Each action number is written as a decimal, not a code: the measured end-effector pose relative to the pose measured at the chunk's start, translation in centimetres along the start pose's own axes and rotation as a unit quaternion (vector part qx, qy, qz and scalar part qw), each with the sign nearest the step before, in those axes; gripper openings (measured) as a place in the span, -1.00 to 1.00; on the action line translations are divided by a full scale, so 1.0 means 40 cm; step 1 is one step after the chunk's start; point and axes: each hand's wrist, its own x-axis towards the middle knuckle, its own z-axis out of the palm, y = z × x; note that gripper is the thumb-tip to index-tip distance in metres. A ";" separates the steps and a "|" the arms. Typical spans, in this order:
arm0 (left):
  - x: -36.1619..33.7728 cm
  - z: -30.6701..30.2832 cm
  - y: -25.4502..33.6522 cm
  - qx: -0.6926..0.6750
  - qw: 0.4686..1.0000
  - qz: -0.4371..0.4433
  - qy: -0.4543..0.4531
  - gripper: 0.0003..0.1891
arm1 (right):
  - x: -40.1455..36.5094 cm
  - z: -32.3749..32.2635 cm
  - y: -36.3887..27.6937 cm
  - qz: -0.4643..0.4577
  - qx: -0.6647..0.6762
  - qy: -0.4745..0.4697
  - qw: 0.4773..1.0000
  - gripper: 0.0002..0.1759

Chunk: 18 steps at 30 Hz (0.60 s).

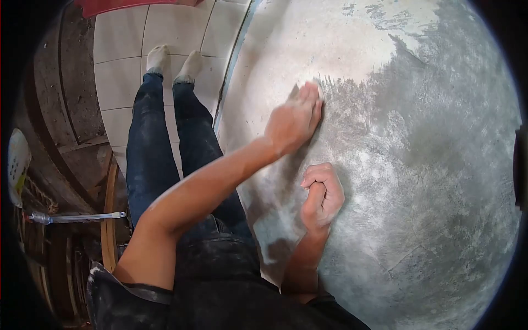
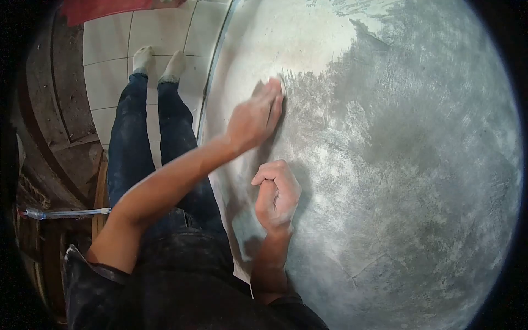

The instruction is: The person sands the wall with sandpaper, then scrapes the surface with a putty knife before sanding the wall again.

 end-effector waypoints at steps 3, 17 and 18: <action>0.074 0.016 -0.044 -0.022 0.999 0.018 0.039 -0.71 | -0.007 -0.008 -0.011 0.018 -0.002 -0.003 1.000 -0.77; 0.050 0.005 -0.008 -0.033 0.995 -0.082 -0.051 -0.57 | -0.016 -0.023 -0.022 0.031 -0.001 -0.006 1.000 -0.78; 0.024 0.000 0.010 -0.035 0.995 -0.079 -0.056 -0.57 | -0.018 -0.023 -0.025 0.025 -0.005 -0.007 1.000 -0.78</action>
